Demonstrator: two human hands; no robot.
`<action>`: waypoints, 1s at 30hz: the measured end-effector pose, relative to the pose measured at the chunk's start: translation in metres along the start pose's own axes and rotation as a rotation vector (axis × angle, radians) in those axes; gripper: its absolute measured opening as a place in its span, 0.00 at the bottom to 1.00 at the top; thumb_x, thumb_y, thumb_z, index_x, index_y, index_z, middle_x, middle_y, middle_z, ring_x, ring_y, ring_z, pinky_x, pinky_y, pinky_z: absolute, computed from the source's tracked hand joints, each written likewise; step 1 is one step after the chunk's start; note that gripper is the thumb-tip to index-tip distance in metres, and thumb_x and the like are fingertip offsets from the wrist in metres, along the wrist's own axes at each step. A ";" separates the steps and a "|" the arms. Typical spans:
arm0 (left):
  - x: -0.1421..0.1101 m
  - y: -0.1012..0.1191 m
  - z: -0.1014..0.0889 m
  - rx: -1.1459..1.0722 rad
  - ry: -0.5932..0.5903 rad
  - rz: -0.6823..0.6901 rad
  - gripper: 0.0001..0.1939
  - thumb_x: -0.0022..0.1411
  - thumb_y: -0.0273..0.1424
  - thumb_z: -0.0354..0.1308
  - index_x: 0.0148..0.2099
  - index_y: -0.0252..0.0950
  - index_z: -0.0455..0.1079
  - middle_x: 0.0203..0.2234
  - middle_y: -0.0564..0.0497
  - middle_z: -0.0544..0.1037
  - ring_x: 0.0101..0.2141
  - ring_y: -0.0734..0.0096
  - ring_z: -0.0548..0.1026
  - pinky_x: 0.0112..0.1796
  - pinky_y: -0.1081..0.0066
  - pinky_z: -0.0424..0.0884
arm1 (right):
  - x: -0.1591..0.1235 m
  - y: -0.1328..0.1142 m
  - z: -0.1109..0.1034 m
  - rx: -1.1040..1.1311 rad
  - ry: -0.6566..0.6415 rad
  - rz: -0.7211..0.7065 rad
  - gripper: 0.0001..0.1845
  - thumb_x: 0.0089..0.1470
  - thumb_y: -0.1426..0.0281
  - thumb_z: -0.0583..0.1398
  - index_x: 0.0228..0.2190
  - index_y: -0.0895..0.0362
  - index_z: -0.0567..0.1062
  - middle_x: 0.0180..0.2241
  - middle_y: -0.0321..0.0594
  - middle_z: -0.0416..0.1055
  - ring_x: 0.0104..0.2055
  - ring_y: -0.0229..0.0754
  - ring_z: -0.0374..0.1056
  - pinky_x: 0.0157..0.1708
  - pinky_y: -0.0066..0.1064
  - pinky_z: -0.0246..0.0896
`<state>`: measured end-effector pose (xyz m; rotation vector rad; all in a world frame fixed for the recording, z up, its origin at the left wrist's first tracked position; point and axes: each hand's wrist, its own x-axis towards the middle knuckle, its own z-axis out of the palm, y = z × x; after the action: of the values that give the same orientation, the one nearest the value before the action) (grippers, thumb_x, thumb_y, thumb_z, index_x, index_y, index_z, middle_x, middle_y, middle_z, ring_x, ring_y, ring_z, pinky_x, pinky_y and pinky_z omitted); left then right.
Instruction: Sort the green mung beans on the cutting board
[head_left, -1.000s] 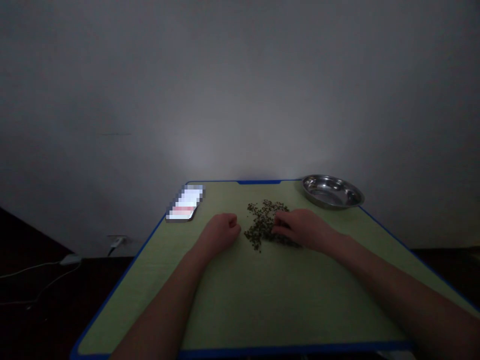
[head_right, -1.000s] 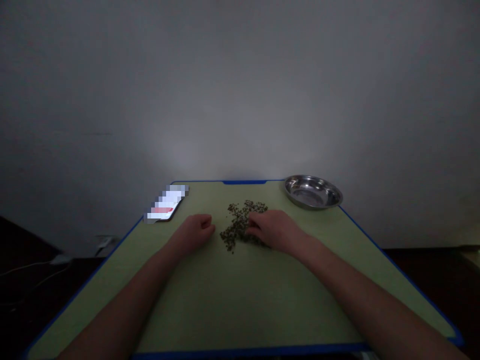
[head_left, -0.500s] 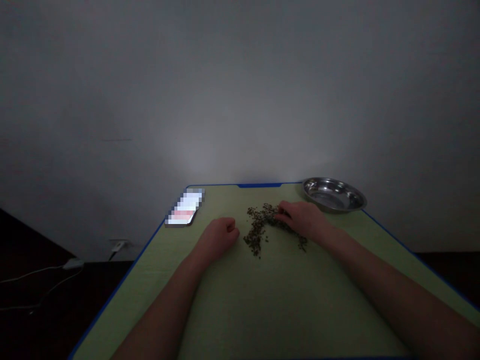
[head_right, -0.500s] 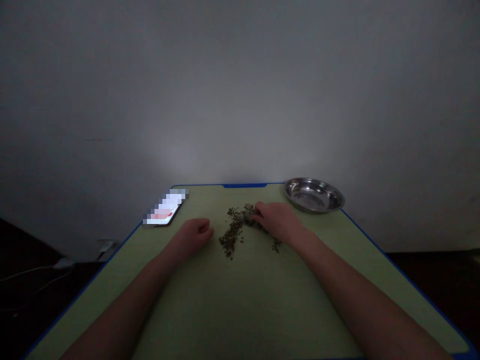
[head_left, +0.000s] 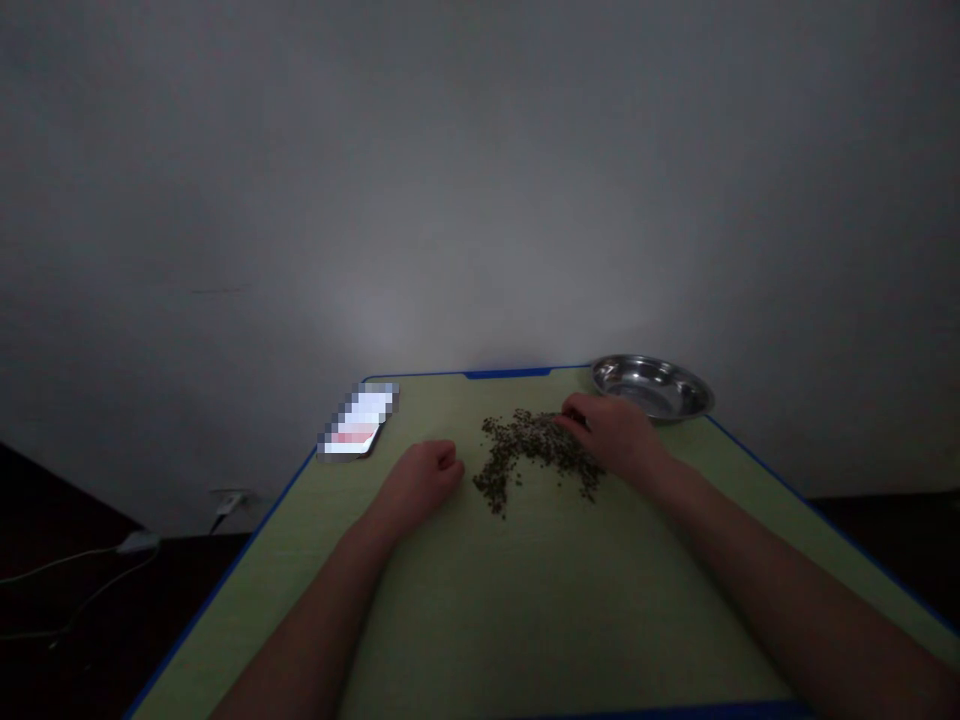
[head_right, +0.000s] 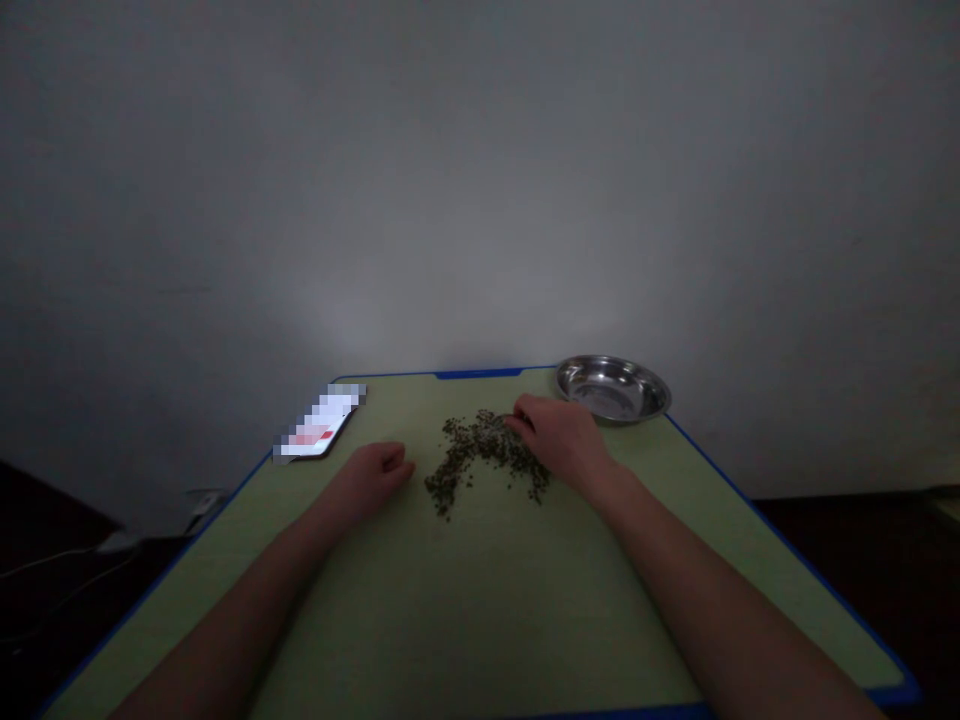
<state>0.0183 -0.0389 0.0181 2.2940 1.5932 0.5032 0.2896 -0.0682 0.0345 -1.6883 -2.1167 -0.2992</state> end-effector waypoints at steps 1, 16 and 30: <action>0.000 0.000 0.000 -0.003 0.000 -0.001 0.11 0.51 0.31 0.47 0.20 0.38 0.50 0.16 0.58 0.55 0.21 0.75 0.55 0.24 0.70 0.46 | 0.000 -0.002 0.001 -0.032 -0.002 -0.017 0.12 0.60 0.62 0.54 0.33 0.56 0.73 0.31 0.41 0.76 0.30 0.43 0.70 0.26 0.30 0.50; 0.000 0.003 -0.002 -0.043 -0.011 -0.014 0.12 0.51 0.31 0.48 0.20 0.38 0.48 0.15 0.59 0.53 0.20 0.76 0.54 0.24 0.71 0.45 | -0.008 -0.027 -0.001 -0.028 -0.114 -0.261 0.10 0.59 0.65 0.57 0.30 0.57 0.73 0.32 0.39 0.75 0.30 0.40 0.69 0.26 0.30 0.46; -0.001 0.002 -0.001 -0.037 -0.003 -0.014 0.12 0.51 0.32 0.48 0.19 0.38 0.48 0.15 0.59 0.53 0.20 0.76 0.53 0.24 0.70 0.45 | -0.008 -0.023 -0.008 0.490 -0.168 -0.101 0.07 0.53 0.67 0.62 0.27 0.57 0.74 0.23 0.35 0.72 0.25 0.36 0.63 0.26 0.27 0.52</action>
<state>0.0197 -0.0404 0.0198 2.2541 1.5840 0.5214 0.2699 -0.0841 0.0405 -1.3579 -2.1669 0.3232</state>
